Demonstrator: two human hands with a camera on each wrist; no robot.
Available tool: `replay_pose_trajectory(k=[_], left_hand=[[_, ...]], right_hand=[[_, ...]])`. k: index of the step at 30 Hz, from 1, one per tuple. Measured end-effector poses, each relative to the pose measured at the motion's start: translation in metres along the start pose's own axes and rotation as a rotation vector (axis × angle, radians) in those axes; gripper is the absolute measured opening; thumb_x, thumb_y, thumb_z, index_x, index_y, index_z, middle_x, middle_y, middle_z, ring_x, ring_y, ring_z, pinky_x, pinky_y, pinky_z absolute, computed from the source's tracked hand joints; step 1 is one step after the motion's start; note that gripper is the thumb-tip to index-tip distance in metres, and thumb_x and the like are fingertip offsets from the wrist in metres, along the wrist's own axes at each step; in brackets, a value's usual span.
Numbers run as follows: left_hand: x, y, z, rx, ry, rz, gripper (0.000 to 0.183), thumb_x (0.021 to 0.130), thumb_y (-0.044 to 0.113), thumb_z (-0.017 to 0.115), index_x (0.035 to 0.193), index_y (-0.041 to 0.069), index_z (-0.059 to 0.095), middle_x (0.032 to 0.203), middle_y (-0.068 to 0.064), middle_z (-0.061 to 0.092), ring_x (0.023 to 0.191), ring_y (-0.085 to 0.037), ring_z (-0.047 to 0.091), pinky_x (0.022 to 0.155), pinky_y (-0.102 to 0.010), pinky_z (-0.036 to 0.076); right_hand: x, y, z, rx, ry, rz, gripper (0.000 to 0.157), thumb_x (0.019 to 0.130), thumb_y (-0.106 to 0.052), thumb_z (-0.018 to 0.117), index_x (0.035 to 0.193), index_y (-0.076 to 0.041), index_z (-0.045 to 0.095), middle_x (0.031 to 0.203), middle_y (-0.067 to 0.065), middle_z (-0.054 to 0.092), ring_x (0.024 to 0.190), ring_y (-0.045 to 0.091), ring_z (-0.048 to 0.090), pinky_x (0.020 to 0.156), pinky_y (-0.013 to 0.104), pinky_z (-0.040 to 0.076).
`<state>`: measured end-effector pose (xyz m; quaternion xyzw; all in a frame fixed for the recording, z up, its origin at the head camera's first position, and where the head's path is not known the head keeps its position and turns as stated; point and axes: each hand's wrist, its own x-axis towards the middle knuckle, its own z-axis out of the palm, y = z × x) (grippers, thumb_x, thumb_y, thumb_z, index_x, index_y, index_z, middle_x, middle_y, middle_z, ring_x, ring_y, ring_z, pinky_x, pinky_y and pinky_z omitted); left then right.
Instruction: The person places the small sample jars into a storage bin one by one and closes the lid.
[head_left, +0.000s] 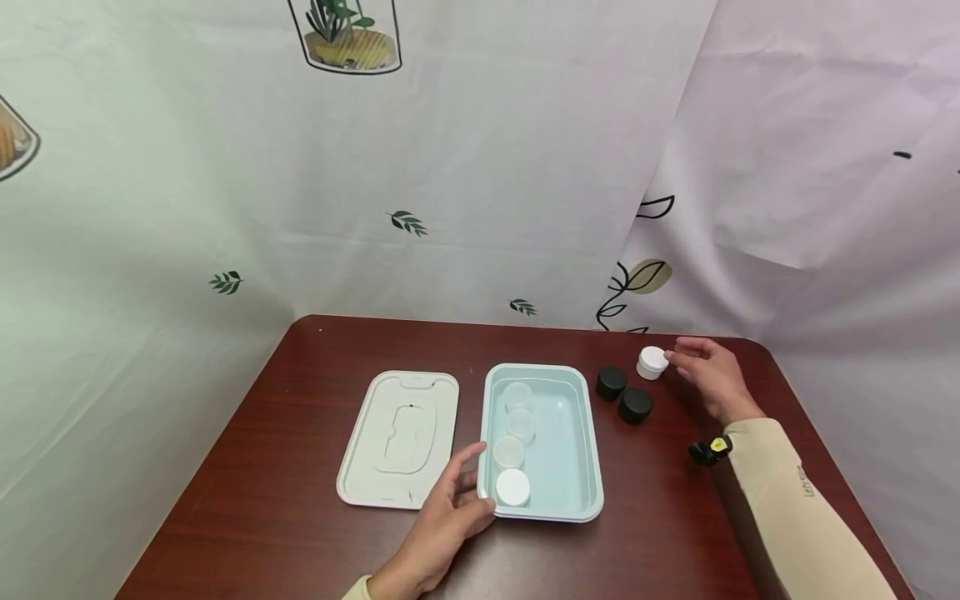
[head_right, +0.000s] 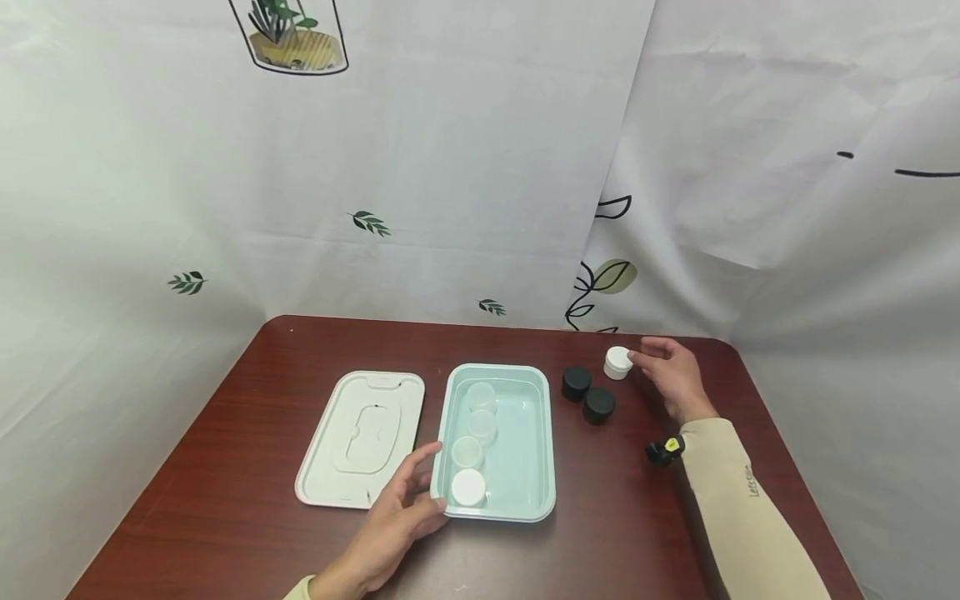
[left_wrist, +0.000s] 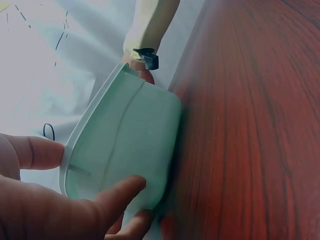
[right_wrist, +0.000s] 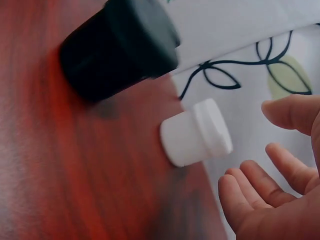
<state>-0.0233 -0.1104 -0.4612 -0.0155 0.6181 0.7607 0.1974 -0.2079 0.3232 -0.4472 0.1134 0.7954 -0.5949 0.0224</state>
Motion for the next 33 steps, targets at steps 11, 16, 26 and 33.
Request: replay_pose_trajectory(k=[11,16,26,33], left_hand=[[0.0,0.0,0.0,-0.024,-0.025,0.025,0.075,0.098,0.004,0.064,0.163,0.016,0.03,0.147,-0.028,0.046,0.118,-0.022,0.064,0.095,-0.033,0.057],[-0.001,-0.001,0.0,-0.023,-0.02,0.027,0.075,0.098,0.004,0.064,0.164,0.016,0.03,0.147,-0.029,0.046,0.118,-0.022,0.064,0.095,-0.033,0.057],[-0.001,0.0,0.0,-0.014,-0.01,0.024,0.075,0.098,0.004,0.064,0.163,0.016,0.031,0.144,-0.027,0.049,0.116,-0.021,0.064,0.094,-0.034,0.058],[-0.002,0.0,0.0,-0.01,-0.006,0.024,0.075,0.097,0.004,0.064,0.163,0.016,0.032,0.144,-0.027,0.049,0.116,-0.022,0.064,0.094,-0.035,0.058]], right_hand=[[0.006,0.014,0.015,0.082,-0.035,0.055,0.08,0.098,-0.024,0.077,0.16,0.002,0.034,0.122,-0.006,0.055,0.095,-0.008,0.06,0.087,0.013,0.055],[0.007,0.017,0.021,0.089,-0.018,0.063,0.079,0.098,-0.022,0.076,0.16,0.002,0.035,0.115,-0.009,0.056,0.093,-0.008,0.061,0.086,0.013,0.055],[0.006,0.019,0.028,0.007,0.022,0.036,0.069,0.099,-0.02,0.075,0.156,0.004,0.044,0.112,-0.007,0.06,0.092,-0.006,0.059,0.084,0.013,0.055],[0.003,0.012,0.026,0.099,0.0,0.049,0.072,0.099,-0.017,0.075,0.158,0.005,0.04,0.107,-0.014,0.061,0.092,-0.008,0.061,0.086,0.014,0.056]])
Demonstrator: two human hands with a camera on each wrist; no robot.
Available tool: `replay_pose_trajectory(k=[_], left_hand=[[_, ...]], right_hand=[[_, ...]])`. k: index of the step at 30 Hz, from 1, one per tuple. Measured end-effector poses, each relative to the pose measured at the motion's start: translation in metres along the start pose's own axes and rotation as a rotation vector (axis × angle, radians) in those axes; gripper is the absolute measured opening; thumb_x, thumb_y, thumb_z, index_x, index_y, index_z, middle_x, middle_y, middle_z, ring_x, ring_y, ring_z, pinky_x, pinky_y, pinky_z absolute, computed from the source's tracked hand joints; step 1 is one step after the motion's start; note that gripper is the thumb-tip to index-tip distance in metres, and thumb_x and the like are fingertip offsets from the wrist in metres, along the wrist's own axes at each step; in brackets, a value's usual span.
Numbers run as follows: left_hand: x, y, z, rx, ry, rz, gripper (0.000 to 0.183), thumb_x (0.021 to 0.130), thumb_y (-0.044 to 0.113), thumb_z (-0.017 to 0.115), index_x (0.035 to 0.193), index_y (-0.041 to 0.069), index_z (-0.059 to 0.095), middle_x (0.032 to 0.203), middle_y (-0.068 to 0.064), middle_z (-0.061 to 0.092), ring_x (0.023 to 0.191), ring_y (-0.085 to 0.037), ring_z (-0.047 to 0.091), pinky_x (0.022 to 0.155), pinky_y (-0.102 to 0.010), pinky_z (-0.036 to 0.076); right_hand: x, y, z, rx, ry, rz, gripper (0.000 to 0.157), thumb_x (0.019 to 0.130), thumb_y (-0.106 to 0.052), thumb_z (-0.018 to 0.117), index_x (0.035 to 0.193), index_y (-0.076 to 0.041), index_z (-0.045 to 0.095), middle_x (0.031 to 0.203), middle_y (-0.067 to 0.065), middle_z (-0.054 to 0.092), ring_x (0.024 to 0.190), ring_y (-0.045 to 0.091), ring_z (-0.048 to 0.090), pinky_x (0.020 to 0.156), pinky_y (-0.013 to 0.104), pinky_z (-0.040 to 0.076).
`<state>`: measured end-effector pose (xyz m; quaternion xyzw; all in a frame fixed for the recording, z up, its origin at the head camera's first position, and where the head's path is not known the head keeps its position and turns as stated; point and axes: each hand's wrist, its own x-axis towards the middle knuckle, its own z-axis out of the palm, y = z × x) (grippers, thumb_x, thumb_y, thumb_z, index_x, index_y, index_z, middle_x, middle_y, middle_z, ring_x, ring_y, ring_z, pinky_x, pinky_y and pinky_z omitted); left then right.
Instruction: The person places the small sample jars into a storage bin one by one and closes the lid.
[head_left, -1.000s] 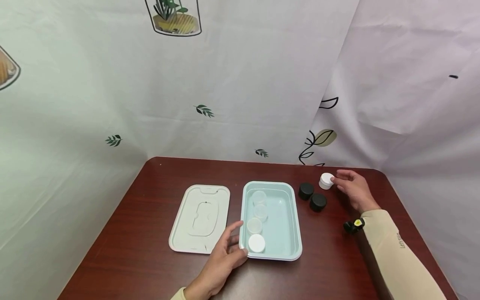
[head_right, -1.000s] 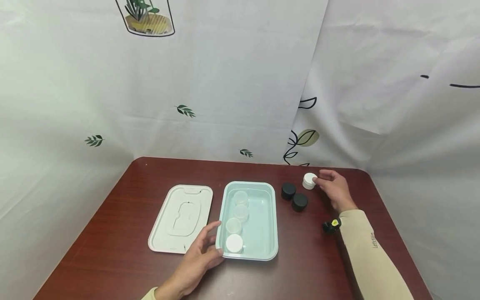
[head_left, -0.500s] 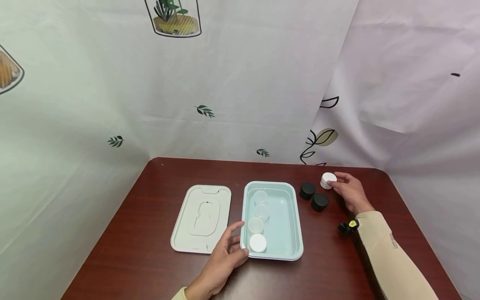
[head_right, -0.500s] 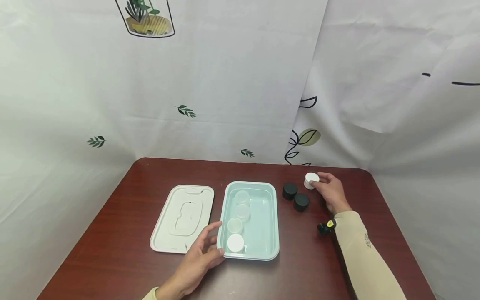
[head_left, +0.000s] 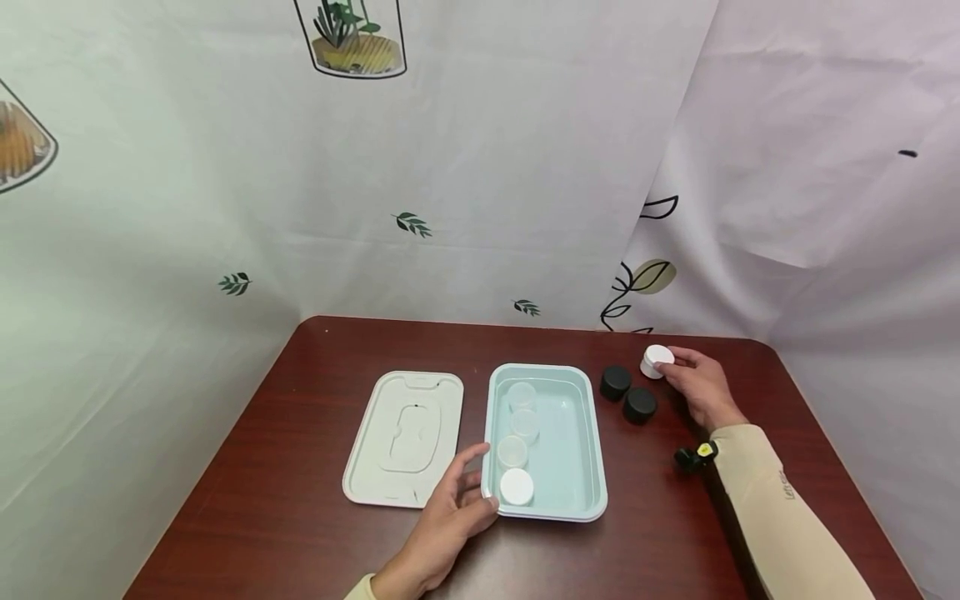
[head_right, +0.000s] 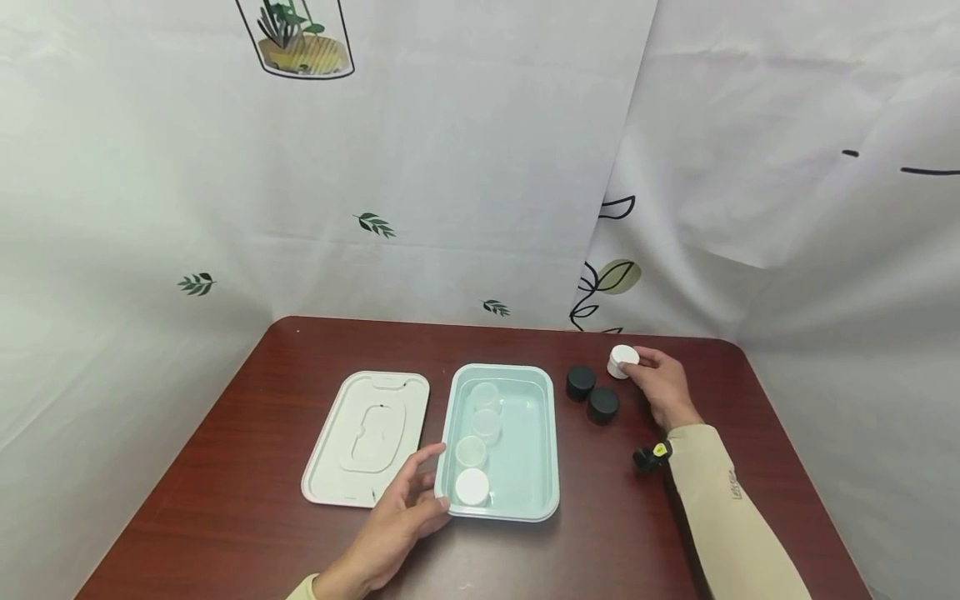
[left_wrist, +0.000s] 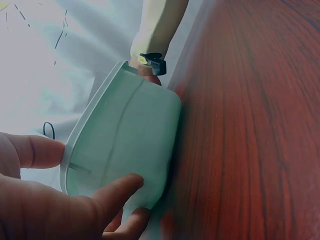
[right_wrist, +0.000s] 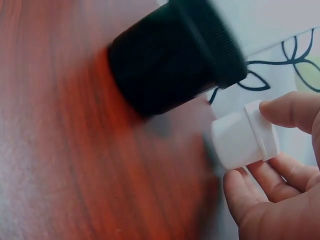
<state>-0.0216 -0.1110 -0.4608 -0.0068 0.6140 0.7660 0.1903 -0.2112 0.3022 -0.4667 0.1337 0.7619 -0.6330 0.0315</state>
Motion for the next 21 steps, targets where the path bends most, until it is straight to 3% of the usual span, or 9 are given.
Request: replay_pose_trajectory(k=[11,21], left_hand=[[0.0,0.001,0.0,-0.002,0.0,0.003,0.075,0.097,0.004,0.064,0.163,0.016,0.032,0.144,-0.028,0.049,0.115,-0.022,0.064,0.095,-0.034,0.058],[0.001,0.001,0.0,-0.001,-0.004,-0.008,0.075,0.098,0.004,0.064,0.163,0.016,0.031,0.143,-0.027,0.049,0.116,-0.022,0.064,0.095,-0.034,0.058]], right_hand=[[-0.021,-0.034,0.004,0.184,-0.115,-0.12,0.073,0.097,-0.015,0.078,0.153,0.011,0.04,0.107,-0.013,0.067,0.094,-0.003,0.069,0.088,0.018,0.058],[-0.058,-0.074,0.04,0.067,-0.242,-0.212,0.062,0.1,-0.014,0.073,0.151,0.01,0.046,0.113,-0.01,0.068,0.101,0.002,0.07,0.094,0.023,0.059]])
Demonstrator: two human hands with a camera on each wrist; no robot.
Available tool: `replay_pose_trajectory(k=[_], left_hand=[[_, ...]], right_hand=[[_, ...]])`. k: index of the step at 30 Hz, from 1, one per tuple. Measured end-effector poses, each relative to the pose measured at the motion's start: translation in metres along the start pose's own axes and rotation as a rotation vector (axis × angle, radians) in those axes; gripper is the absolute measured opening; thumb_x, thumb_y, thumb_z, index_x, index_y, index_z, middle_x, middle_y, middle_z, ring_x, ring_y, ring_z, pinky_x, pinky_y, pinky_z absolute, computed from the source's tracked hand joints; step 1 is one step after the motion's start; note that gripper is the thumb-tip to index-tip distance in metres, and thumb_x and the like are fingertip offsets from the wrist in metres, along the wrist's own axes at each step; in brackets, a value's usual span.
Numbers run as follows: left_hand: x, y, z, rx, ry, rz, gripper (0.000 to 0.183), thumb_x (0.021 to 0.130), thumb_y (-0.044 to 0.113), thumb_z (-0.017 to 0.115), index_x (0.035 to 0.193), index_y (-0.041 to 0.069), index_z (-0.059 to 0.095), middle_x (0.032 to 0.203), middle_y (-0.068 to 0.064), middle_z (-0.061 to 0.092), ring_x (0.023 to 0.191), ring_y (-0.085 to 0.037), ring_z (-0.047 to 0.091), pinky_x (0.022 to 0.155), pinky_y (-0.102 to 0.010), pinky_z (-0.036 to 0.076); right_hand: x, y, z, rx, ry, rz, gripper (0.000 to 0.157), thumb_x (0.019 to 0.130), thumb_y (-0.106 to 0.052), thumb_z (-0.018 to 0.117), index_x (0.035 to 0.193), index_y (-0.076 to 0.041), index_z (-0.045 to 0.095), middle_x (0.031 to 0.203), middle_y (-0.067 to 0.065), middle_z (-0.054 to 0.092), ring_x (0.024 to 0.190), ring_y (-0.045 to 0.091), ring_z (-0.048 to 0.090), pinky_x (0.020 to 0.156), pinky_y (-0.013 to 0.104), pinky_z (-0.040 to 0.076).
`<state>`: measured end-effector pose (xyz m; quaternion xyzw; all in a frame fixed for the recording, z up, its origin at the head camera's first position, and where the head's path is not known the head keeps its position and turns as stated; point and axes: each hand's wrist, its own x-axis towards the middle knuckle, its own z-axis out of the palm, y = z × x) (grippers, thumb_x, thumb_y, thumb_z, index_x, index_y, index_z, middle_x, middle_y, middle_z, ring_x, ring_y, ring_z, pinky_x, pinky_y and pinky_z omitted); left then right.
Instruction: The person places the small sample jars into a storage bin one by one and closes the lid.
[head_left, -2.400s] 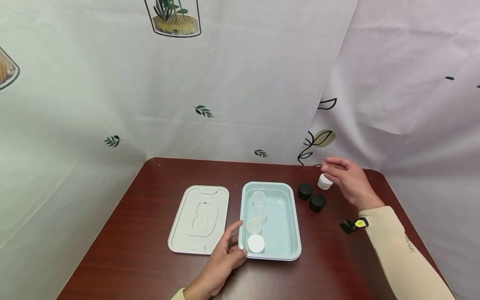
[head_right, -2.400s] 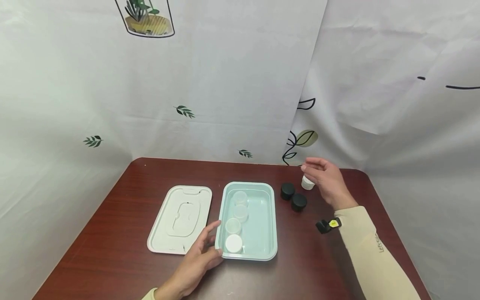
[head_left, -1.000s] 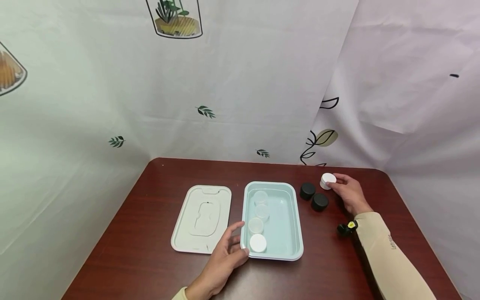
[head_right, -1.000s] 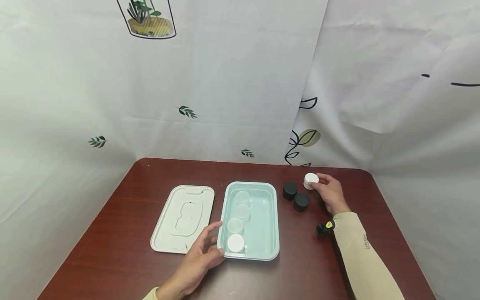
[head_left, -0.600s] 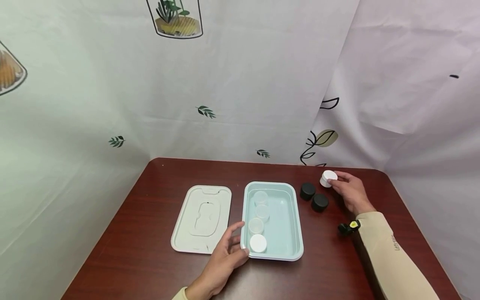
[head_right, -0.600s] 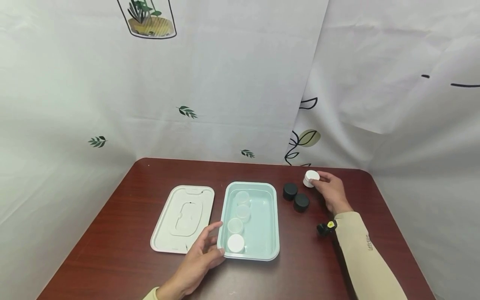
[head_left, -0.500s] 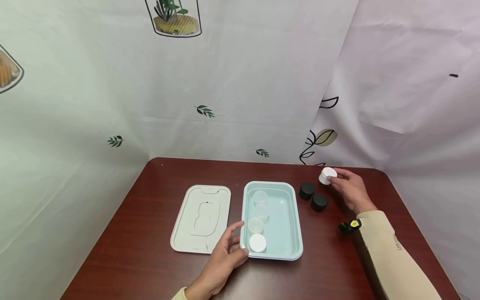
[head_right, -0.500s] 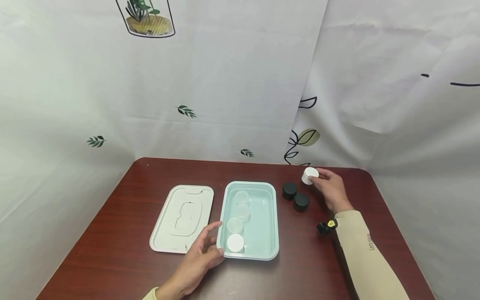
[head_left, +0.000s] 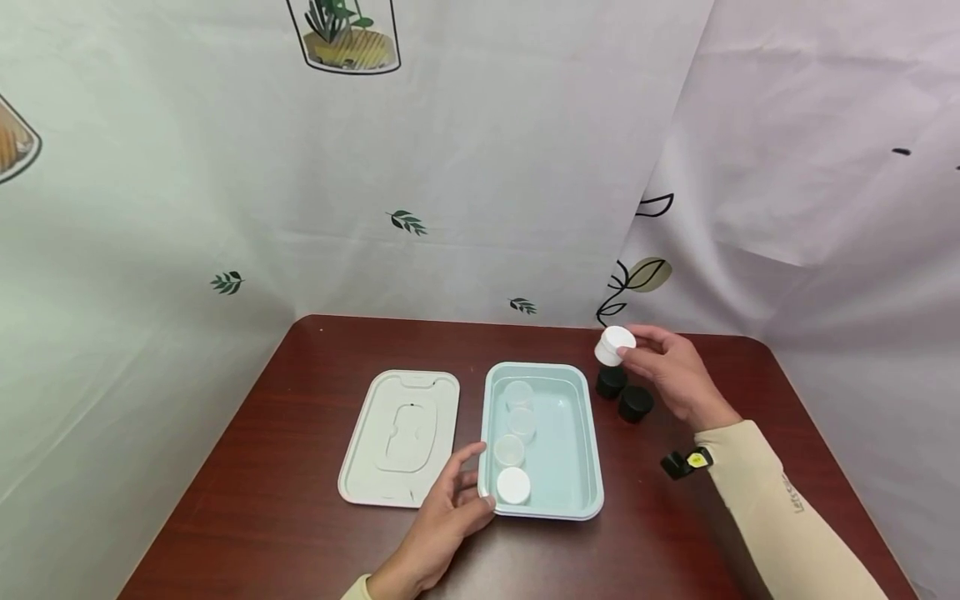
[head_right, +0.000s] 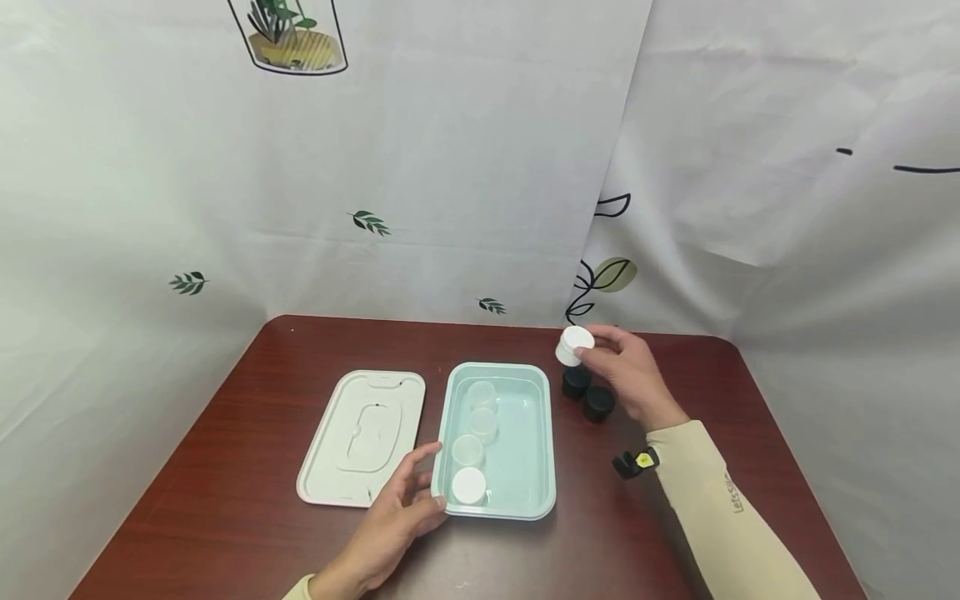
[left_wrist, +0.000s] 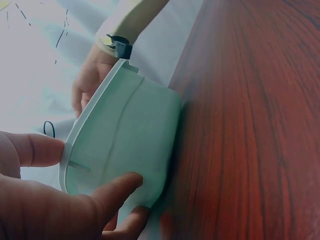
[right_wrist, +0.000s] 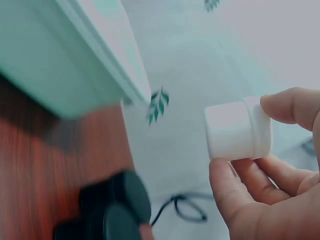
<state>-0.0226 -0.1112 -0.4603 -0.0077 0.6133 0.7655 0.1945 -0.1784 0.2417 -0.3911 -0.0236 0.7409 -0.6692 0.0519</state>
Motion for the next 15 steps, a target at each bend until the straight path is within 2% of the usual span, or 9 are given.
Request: replay_pose_trajectory(k=[4,11,15], left_hand=[[0.0,0.0,0.0,0.0,0.0,0.001,0.075,0.097,0.004,0.064,0.163,0.016,0.031,0.142,-0.027,0.05,0.115,-0.022,0.064,0.095,-0.034,0.058],[0.0,0.0,0.0,0.005,0.0,0.003,0.075,0.097,0.004,0.065,0.163,0.015,0.031,0.14,-0.026,0.05,0.114,-0.021,0.064,0.093,-0.033,0.058],[0.0,0.0,-0.001,0.008,0.004,0.002,0.075,0.097,0.004,0.065,0.163,0.015,0.032,0.139,-0.025,0.05,0.112,-0.019,0.064,0.092,-0.032,0.058]], right_hand=[[-0.005,-0.01,0.016,-0.063,-0.044,-0.012,0.056,0.1,-0.012,0.071,0.149,0.007,0.05,0.116,-0.006,0.068,0.102,0.003,0.069,0.093,0.022,0.058],[-0.01,-0.017,0.035,-0.183,-0.083,-0.023,0.057,0.097,-0.016,0.076,0.148,0.0,0.055,0.135,0.019,0.063,0.106,0.009,0.068,0.092,0.019,0.056],[-0.011,-0.017,0.045,-0.226,-0.106,-0.023,0.057,0.095,-0.015,0.078,0.146,-0.002,0.057,0.136,0.022,0.065,0.107,0.015,0.07,0.089,0.023,0.058]])
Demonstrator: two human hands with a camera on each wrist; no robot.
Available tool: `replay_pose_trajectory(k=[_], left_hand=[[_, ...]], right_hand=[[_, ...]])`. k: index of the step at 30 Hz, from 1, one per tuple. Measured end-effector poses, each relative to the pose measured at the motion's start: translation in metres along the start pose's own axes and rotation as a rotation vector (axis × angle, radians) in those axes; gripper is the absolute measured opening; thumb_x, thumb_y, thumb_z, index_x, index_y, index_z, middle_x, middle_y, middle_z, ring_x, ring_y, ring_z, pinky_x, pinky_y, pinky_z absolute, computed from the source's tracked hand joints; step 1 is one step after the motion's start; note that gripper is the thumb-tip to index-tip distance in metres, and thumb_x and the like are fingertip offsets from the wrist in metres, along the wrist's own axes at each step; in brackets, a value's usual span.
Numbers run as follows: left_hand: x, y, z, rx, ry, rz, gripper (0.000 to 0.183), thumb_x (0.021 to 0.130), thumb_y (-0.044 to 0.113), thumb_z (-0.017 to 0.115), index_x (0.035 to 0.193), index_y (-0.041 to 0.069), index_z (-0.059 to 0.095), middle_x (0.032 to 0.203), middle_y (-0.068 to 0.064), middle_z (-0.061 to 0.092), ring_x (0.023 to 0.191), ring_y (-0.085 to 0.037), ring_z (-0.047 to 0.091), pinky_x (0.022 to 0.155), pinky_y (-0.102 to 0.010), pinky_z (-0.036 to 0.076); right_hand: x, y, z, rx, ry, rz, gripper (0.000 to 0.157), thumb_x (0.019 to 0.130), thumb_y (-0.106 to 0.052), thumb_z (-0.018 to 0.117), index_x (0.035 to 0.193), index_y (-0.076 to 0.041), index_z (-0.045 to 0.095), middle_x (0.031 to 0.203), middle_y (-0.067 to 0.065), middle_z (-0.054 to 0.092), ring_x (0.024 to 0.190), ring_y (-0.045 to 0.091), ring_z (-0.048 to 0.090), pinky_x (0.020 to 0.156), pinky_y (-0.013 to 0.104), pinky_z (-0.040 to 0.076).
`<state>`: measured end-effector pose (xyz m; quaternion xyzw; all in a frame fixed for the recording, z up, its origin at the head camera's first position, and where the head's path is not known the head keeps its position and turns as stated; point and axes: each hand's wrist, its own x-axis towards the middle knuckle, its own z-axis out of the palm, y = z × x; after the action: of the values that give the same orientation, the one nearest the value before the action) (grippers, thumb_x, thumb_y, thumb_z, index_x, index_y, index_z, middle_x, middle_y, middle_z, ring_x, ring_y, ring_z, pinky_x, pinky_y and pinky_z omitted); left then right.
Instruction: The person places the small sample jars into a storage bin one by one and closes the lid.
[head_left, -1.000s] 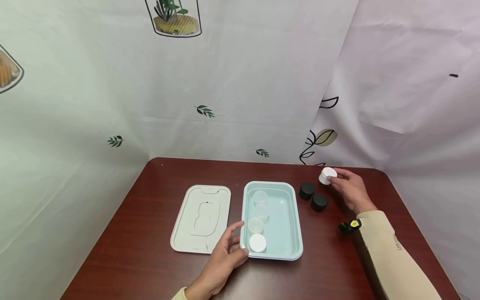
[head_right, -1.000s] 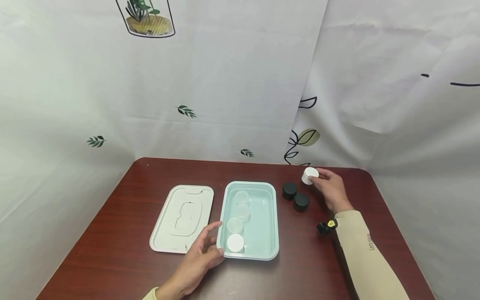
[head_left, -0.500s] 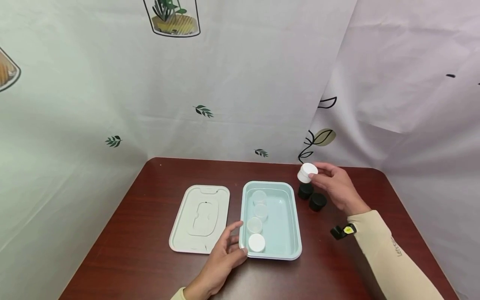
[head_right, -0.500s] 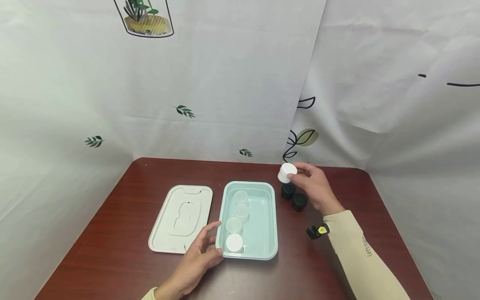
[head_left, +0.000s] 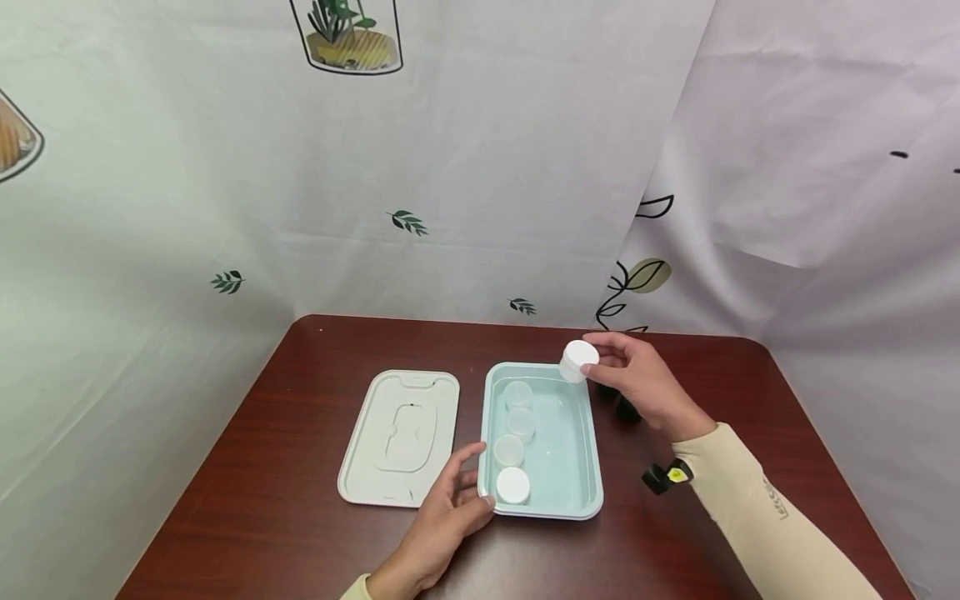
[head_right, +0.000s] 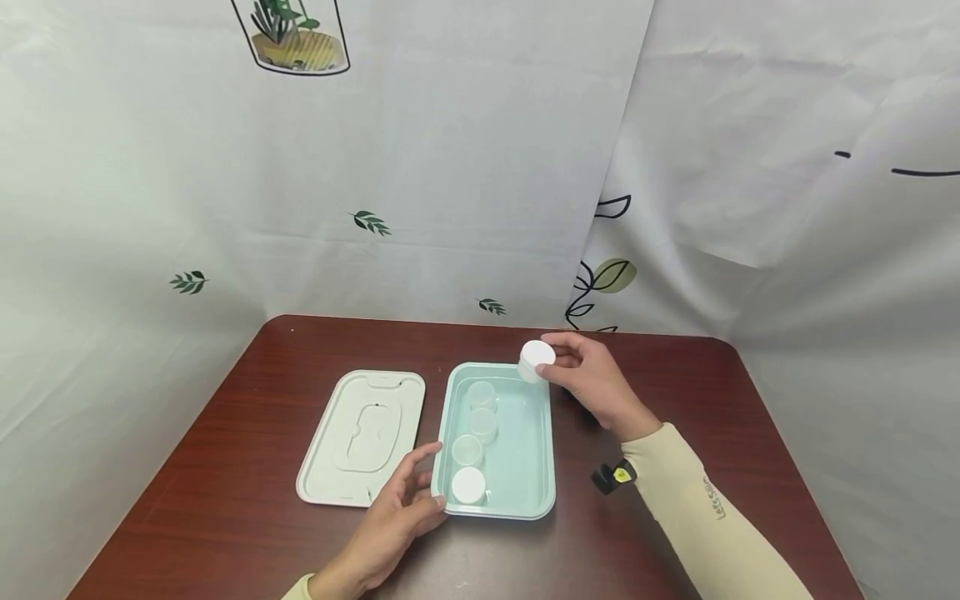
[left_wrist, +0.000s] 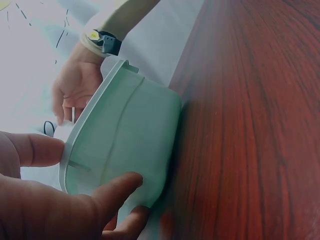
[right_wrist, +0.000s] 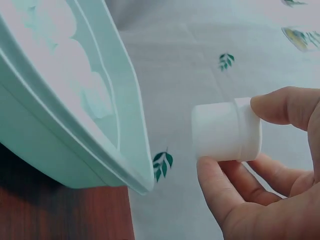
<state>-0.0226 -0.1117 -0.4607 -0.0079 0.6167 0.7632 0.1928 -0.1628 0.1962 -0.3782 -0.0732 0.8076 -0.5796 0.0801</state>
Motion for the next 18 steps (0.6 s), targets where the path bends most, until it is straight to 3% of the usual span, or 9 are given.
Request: replay_pose_trajectory(k=[10,18], left_hand=[[0.001,-0.001,-0.002,-0.01,-0.007,0.003,0.075,0.097,0.004,0.065,0.163,0.015,0.032,0.139,-0.025,0.05,0.113,-0.02,0.064,0.093,-0.033,0.058],[0.001,-0.002,-0.003,-0.019,-0.012,0.004,0.074,0.098,0.003,0.065,0.163,0.015,0.032,0.139,-0.025,0.05,0.113,-0.02,0.064,0.092,-0.031,0.058]], right_hand=[[0.004,0.004,0.028,-0.181,-0.036,-0.017,0.053,0.094,-0.013,0.079,0.143,-0.006,0.062,0.136,0.017,0.068,0.116,0.031,0.07,0.089,0.035,0.062],[0.009,0.009,0.043,-0.3,-0.047,-0.016,0.052,0.094,-0.016,0.079,0.142,-0.005,0.063,0.138,0.016,0.067,0.122,0.035,0.068,0.089,0.045,0.063]])
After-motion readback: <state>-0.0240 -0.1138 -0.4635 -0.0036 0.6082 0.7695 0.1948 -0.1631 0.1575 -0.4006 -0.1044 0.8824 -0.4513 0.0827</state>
